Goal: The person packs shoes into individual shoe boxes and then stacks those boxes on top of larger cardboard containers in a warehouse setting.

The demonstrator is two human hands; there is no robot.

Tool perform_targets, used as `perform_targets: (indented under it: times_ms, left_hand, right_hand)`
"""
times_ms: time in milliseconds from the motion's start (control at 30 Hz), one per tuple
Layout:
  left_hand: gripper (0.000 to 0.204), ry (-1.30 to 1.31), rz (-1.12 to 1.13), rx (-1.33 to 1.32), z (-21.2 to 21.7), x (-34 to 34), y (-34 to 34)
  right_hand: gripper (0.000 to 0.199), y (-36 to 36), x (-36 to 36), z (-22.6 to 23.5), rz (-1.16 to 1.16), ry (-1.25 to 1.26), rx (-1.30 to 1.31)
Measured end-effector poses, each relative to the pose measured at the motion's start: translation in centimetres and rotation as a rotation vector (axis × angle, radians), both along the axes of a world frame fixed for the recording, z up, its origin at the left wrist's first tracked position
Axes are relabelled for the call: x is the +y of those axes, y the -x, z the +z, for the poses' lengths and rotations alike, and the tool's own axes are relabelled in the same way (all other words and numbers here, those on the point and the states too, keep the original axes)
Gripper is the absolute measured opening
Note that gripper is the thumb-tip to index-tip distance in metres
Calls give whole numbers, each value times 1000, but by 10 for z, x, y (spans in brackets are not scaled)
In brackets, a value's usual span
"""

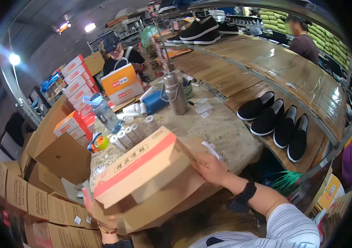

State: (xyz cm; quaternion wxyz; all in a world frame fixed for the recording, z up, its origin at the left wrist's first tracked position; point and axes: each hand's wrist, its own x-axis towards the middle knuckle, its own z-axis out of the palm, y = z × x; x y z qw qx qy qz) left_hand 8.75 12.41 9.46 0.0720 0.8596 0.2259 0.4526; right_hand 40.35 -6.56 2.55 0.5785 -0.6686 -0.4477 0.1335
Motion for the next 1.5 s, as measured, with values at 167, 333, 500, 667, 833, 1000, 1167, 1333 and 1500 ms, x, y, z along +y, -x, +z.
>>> perform_targets:
  times_ms: [167, 333, 500, 667, 833, 1000, 1167, 1333, 1500]
  left_hand:
    - [35, 501, -111, -344, -37, 53, -20]
    - [31, 1020, -388, -341, -42, 107, -36]
    - [50, 1054, -524, -310, -48, 109, -41]
    - [94, 418, 137, 271, -32, 78, -62]
    - [113, 457, 94, 221, -28, 67, -69]
    - [53, 381, -279, -98, -61, 99, -47]
    - [84, 369, -183, 62, -53, 87, -50]
    - [87, 421, -262, -142, -60, 85, -41]
    - [48, 377, -181, 92, -28, 42, -53]
  right_hand:
    - [31, -3, 15, 93, 53, -217, 213]
    - [28, 25, 41, 112, 92, -371, -939]
    - [37, -16, 129, 47, 645, 609, -507]
    - [32, 10, 115, 55, 358, 205, -785]
    - [22, -46, 100, 64, -130, -651, -886]
    - [35, -37, 111, 32, -36, -159, -396]
    - [49, -86, 119, 32, 520, -87, 104]
    - [70, -43, 109, 37, 107, 32, -439]
    - [68, -64, 94, 39, 275, 6, -499]
